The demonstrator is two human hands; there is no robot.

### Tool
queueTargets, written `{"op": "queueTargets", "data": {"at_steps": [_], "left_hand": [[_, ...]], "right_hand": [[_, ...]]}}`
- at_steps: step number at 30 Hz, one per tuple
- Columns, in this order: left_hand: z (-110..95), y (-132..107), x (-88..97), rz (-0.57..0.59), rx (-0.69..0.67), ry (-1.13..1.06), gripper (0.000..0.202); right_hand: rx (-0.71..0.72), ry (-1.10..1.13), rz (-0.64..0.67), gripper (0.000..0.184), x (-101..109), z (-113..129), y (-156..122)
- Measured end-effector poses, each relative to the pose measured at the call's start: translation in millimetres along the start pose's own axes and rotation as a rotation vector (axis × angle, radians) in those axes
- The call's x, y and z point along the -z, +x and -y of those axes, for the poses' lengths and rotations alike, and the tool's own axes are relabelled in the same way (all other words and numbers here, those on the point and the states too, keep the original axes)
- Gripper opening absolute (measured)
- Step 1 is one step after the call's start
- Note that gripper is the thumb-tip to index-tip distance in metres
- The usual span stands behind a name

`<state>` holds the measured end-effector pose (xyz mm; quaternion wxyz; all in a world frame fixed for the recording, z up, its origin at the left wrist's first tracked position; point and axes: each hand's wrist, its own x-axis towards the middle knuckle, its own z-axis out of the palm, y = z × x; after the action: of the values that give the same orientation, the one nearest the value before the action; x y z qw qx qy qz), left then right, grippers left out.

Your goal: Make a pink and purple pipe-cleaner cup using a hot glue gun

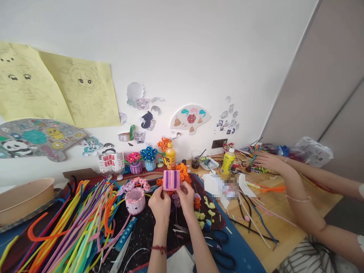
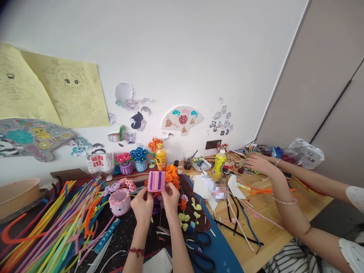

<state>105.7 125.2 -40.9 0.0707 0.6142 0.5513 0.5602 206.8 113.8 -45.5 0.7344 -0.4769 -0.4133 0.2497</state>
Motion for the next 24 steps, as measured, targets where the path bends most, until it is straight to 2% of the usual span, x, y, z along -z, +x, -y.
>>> {"op": "queueTargets", "data": {"at_steps": [9, 15, 20, 24], "left_hand": [[-1, 0, 3.2, -0.006, 0.0, -0.013, 0.028], [-7, 4, 8.4, -0.043, -0.038, -0.034, 0.029], [-20, 10, 18.0, -0.033, -0.055, -0.03, 0.03], [-40, 11, 36.5, -0.024, -0.073, -0.005, 0.029]], "right_hand": [[0.023, -0.009, -0.003, 0.028, -1, 0, 0], [0.093, -0.048, -0.006, 0.02, -4, 8, -2], [0.167, -0.125, -0.056, 0.015, -5, 26, -9], [0.227, -0.174, -0.066, 0.015, -3, 52, -15]]}}
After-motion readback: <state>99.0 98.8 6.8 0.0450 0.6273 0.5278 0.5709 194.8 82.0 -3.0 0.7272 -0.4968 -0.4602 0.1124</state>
